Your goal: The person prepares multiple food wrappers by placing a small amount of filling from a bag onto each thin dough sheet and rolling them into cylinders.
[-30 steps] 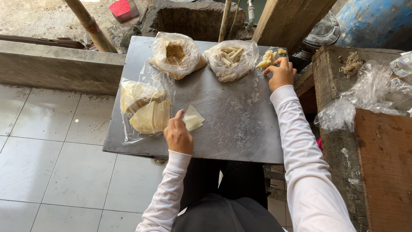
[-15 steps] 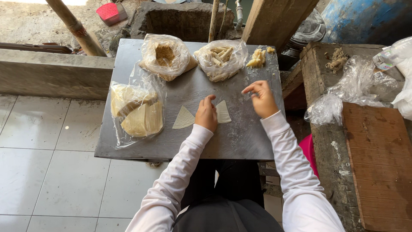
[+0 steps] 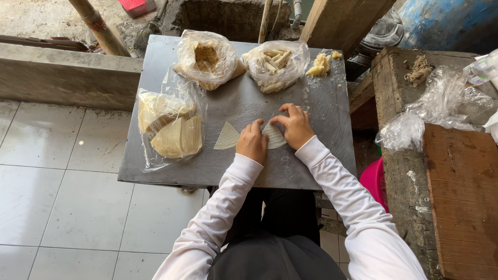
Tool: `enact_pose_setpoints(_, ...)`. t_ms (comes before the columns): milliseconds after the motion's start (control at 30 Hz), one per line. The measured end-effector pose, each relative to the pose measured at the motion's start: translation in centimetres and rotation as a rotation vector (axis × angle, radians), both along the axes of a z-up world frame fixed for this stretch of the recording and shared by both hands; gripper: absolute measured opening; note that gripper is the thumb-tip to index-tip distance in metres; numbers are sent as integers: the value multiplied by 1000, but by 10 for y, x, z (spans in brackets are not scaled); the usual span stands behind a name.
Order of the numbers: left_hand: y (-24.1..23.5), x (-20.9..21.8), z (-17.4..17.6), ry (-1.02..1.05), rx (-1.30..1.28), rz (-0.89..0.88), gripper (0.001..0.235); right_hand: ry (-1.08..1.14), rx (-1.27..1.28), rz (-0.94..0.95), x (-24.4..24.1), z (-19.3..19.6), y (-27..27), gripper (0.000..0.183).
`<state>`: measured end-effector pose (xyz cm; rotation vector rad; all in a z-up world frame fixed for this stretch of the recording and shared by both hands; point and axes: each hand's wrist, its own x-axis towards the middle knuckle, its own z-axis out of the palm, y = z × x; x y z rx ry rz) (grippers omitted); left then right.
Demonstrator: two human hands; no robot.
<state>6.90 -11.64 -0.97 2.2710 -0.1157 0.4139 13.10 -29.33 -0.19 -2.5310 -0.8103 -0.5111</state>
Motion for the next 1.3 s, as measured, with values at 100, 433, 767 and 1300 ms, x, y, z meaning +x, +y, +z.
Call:
enact_pose_setpoints(100, 0, 0, -2, -16, 17, -2, 43, -333, -288, -1, -6, 7, -1, 23)
enact_pose_setpoints(433, 12, -12, -2, -63, 37, -14, 42, -234, -375, -29, -12, -6, -3, 41)
enact_pose_setpoints(767, 17, -20, -1, -67, 23, -27, 37, -278, -384, -68, -2, 14, -3, 26)
enact_pose_setpoints(1300, 19, -19, -18, -196, 2, -63, 34, -49, 151, 343, 115, 74, 174, 53)
